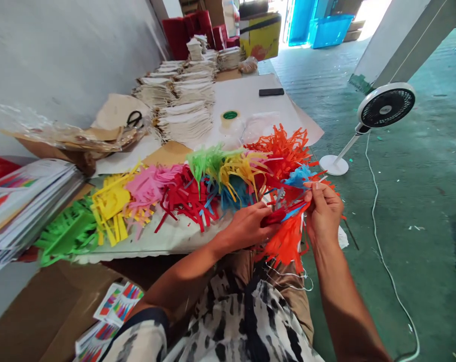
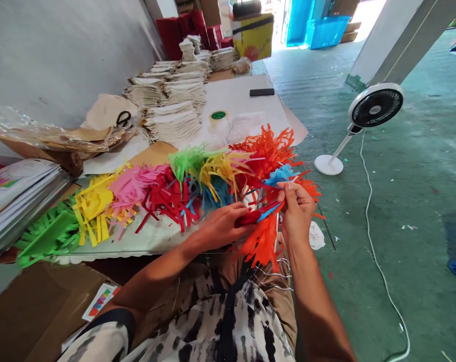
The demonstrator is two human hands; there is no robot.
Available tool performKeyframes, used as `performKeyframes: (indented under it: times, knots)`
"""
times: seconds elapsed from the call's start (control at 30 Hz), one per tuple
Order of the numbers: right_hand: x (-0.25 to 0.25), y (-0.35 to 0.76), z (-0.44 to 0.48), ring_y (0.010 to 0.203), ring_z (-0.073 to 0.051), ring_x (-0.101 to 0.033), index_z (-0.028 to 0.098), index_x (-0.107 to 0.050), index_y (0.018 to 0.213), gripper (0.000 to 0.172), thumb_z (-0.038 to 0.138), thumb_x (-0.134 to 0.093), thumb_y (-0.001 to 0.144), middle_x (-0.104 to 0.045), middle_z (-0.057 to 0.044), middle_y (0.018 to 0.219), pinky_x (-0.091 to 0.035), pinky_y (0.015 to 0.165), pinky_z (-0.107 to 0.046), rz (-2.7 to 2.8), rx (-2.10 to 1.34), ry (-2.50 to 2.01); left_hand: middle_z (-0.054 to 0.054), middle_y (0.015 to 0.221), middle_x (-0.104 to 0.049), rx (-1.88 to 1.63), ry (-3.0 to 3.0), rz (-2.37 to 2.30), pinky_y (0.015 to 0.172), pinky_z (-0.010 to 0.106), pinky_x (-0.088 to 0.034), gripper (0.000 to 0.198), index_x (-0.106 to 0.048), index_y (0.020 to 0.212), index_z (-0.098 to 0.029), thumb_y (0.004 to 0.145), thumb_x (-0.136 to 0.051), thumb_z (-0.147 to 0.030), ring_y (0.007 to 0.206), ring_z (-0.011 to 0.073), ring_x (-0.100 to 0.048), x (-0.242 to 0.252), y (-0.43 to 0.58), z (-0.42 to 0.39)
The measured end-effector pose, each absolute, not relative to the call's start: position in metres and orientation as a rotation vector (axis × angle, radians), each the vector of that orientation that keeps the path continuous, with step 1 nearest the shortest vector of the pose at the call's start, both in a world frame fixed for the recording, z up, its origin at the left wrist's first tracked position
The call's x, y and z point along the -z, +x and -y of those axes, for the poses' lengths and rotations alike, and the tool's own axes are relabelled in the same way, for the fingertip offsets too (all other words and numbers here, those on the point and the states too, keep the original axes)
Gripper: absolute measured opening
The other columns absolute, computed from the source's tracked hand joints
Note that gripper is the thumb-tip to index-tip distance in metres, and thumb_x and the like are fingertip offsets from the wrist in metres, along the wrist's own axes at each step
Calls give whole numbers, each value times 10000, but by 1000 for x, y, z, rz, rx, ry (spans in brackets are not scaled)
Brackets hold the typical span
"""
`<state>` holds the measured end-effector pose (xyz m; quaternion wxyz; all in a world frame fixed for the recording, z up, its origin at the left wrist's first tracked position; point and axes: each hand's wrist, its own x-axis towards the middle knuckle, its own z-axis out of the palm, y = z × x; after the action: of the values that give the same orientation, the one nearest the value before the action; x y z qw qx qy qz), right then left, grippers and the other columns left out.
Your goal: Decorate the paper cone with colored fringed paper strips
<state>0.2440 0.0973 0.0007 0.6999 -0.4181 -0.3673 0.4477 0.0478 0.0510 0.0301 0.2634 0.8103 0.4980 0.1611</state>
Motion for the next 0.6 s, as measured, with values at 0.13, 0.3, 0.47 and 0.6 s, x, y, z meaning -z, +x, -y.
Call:
performKeyframes:
  times: [0.13, 0.3, 0.47, 0.6]
  knots:
    - [5, 249, -105, 582, -97, -450, 187, -780, 900, 374, 547, -839, 819, -535, 39, 647, -345, 558, -224, 754, -901, -934, 43, 1045, -736, -206, 2267, -1484, 717, 288, -483, 362, -793, 1082, -275, 992, -620, -580, 931, 212, -719, -45, 16, -43]
    - [7, 251, -108, 609, -119, -496, 187, -768, 899, 333, 520, -761, 906, -556, 29, 660, -399, 605, -258, 869, -765, -1021, 17, 1088, -761, -176, 2206, -1729, 725, 285, -500, 498, -841, 928, -309, 1000, -530, -691, 950, 204, -741, -59, -20, -58]
    - [-7, 247, -100, 572, -121, -470, 199, -771, 891, 338, 520, -698, 967, -573, 30, 643, -393, 588, -272, 1133, -662, -1092, 75, 1408, -671, -507, 2320, -1923, 890, 326, -573, 478, -660, 1446, -283, 1029, -604, -509, 1145, 247, -713, -58, -30, -94]
    - [-15, 242, -95, 564, -126, -478, 208, -776, 913, 366, 529, -632, 1013, -585, 30, 646, -396, 592, -286, 1342, -619, -1137, 117, 1555, -556, -682, 2430, -2041, 850, 346, -597, 638, -495, 1588, -260, 984, -685, -337, 1172, 274, -694, -56, -20, -115]
